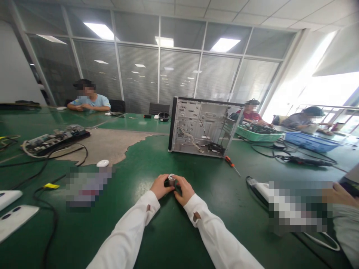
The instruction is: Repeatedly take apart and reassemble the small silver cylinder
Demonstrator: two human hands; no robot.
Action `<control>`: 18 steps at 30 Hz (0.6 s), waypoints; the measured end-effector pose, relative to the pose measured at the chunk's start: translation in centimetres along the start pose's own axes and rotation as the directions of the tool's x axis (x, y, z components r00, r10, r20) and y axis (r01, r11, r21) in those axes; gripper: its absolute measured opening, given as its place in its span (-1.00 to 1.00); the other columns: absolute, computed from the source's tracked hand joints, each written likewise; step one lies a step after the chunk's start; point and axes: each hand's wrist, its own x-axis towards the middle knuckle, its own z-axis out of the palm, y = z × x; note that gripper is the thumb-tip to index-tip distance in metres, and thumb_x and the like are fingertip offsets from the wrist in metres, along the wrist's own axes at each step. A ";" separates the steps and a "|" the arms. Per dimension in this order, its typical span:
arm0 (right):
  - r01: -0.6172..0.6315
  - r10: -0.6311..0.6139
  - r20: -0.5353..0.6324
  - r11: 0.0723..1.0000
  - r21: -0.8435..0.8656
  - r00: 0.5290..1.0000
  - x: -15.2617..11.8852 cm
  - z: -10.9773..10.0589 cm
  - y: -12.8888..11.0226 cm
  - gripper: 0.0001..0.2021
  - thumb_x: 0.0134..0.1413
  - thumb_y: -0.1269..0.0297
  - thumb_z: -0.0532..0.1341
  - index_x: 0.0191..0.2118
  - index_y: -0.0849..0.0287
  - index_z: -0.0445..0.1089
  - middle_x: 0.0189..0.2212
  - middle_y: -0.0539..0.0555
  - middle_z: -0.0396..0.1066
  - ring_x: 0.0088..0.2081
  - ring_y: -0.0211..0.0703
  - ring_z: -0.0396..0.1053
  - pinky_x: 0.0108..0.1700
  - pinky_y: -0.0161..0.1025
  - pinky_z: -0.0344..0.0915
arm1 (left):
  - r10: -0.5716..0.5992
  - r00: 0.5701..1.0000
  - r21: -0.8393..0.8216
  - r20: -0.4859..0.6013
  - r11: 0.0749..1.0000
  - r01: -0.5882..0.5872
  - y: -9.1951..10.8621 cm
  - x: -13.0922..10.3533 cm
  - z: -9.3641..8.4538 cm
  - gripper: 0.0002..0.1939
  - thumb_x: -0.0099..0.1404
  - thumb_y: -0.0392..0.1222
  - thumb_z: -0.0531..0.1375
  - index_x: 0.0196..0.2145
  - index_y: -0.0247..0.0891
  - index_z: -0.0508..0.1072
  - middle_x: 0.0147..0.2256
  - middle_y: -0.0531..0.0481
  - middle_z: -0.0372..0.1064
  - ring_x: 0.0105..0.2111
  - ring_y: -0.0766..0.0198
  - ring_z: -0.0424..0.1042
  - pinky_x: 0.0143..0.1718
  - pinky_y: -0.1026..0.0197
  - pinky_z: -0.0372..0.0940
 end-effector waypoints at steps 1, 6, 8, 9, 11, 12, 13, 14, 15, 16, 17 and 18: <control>-0.009 0.009 0.004 1.000 0.002 1.000 0.1 0.1 0.1 -0.32 -0.36 0.53 0.10 0.02 0.01 -0.02 -0.11 0.06 0.14 -0.25 -0.15 0.23 -0.19 -0.14 0.20 | -0.010 1.000 0.003 0.008 1.000 0.010 0.1 0.0 0.0 -0.60 -0.24 -0.28 0.28 -0.32 -0.22 0.42 -0.36 -0.02 0.35 -0.28 0.16 0.28 -0.19 0.16 0.14; -0.016 0.016 -0.001 1.000 -0.008 1.000 0.4 0.6 0.5 -0.31 -0.37 0.52 0.11 0.02 0.01 -0.03 -0.11 0.08 0.13 -0.22 -0.12 0.22 -0.19 -0.13 0.20 | 0.020 0.998 -0.002 0.054 1.000 -0.020 0.3 0.1 -0.2 -0.62 -0.20 -0.27 0.27 -0.32 -0.23 0.42 -0.35 -0.02 0.36 -0.29 0.18 0.29 -0.21 0.18 0.15; -0.013 0.013 -0.006 1.000 0.000 1.000 0.5 0.7 0.7 -0.33 -0.37 0.51 0.12 0.01 0.03 -0.01 -0.11 0.09 0.13 -0.20 -0.10 0.21 -0.18 -0.13 0.20 | 0.042 0.995 -0.029 0.086 0.999 -0.039 0.3 0.2 -0.5 -0.62 -0.17 -0.26 0.26 -0.29 -0.23 0.41 -0.35 -0.03 0.37 -0.29 0.19 0.30 -0.21 0.18 0.16; -0.011 0.011 -0.011 1.000 0.011 1.000 0.5 0.7 0.8 -0.33 -0.37 0.52 0.12 0.01 0.04 -0.01 -0.12 0.10 0.14 -0.20 -0.11 0.21 -0.17 -0.13 0.20 | 0.043 0.993 -0.056 0.109 0.998 -0.037 0.4 0.1 -0.5 -0.62 -0.16 -0.25 0.25 -0.28 -0.24 0.41 -0.34 -0.03 0.37 -0.29 0.19 0.31 -0.21 0.18 0.17; -0.009 0.011 -0.029 0.999 0.047 1.000 0.6 0.7 0.9 -0.32 -0.38 0.51 0.13 0.01 0.06 -0.02 -0.12 0.10 0.14 -0.23 -0.13 0.22 -0.17 -0.13 0.20 | 0.028 0.986 -0.143 0.163 0.990 -0.005 0.6 0.0 -0.6 -0.62 -0.13 -0.24 0.24 -0.26 -0.26 0.40 -0.33 -0.03 0.39 -0.29 0.19 0.32 -0.20 0.17 0.17; -0.011 0.014 -0.039 0.997 0.074 0.999 0.6 0.6 0.9 -0.32 -0.38 0.50 0.14 0.01 0.07 -0.02 -0.12 0.10 0.14 -0.25 -0.16 0.23 -0.17 -0.14 0.21 | 0.016 0.982 -0.204 0.189 0.979 0.023 0.7 0.0 -0.6 -0.61 -0.12 -0.24 0.24 -0.24 -0.27 0.39 -0.32 -0.04 0.39 -0.28 0.20 0.33 -0.19 0.17 0.17; -0.013 0.018 -0.045 0.994 0.108 0.999 0.6 0.5 0.9 -0.32 -0.38 0.48 0.15 0.01 0.06 -0.03 -0.12 0.09 0.14 -0.28 -0.18 0.24 -0.19 -0.15 0.22 | 0.002 0.977 -0.274 0.214 0.960 0.058 0.8 -0.1 -0.6 -0.59 -0.12 -0.25 0.24 -0.22 -0.29 0.37 -0.31 -0.05 0.39 -0.27 0.20 0.33 -0.17 0.17 0.17; -0.016 0.024 -0.046 0.989 0.149 0.999 0.6 0.3 0.9 -0.32 -0.37 0.47 0.16 0.00 0.05 -0.04 -0.12 0.09 0.14 -0.29 -0.19 0.24 -0.20 -0.17 0.23 | -0.016 0.971 -0.345 0.238 0.933 0.100 0.9 -0.1 -0.5 -0.56 -0.12 -0.25 0.24 -0.20 -0.30 0.35 -0.29 -0.06 0.39 -0.27 0.21 0.34 -0.16 0.17 0.17; -0.021 0.031 -0.044 0.980 0.196 0.999 0.5 0.2 0.9 -0.33 -0.37 0.45 0.17 -0.01 0.04 -0.04 -0.13 0.08 0.15 -0.28 -0.20 0.25 -0.21 -0.18 0.23 | -0.038 0.965 -0.413 0.260 0.899 0.147 1.0 -0.2 -0.4 -0.53 -0.12 -0.24 0.24 -0.17 -0.31 0.33 -0.28 -0.07 0.39 -0.26 0.22 0.34 -0.16 0.17 0.17; -0.029 0.039 -0.037 0.969 0.247 0.999 0.5 0.1 0.9 -0.33 -0.36 0.43 0.18 -0.01 0.04 -0.05 -0.14 0.06 0.17 -0.27 -0.20 0.25 -0.21 -0.19 0.23 | -0.067 0.957 -0.470 0.281 0.860 0.198 1.1 -0.2 -0.4 -0.50 -0.12 -0.23 0.24 -0.15 -0.31 0.30 -0.29 -0.08 0.39 -0.27 0.23 0.35 -0.17 0.18 0.18; -0.040 0.049 -0.024 0.953 0.299 0.998 0.5 0.1 0.9 -0.33 -0.37 0.42 0.20 -0.02 0.04 -0.05 -0.15 0.05 0.18 -0.25 -0.20 0.26 -0.20 -0.20 0.23 | -0.098 0.949 -0.514 0.301 0.821 0.248 1.1 -0.2 -0.3 -0.48 -0.12 -0.21 0.25 -0.14 -0.31 0.29 -0.30 -0.09 0.39 -0.29 0.24 0.36 -0.20 0.19 0.19; -0.055 0.061 -0.007 0.936 0.349 0.998 0.4 0.0 0.9 -0.33 -0.38 0.41 0.22 -0.03 0.05 -0.06 -0.17 0.05 0.20 -0.24 -0.19 0.26 -0.20 -0.20 0.22 | -0.127 0.938 -0.543 0.322 0.787 0.293 1.2 -0.3 -0.4 -0.47 -0.12 -0.19 0.25 -0.14 -0.32 0.28 -0.33 -0.08 0.40 -0.33 0.25 0.37 -0.23 0.19 0.21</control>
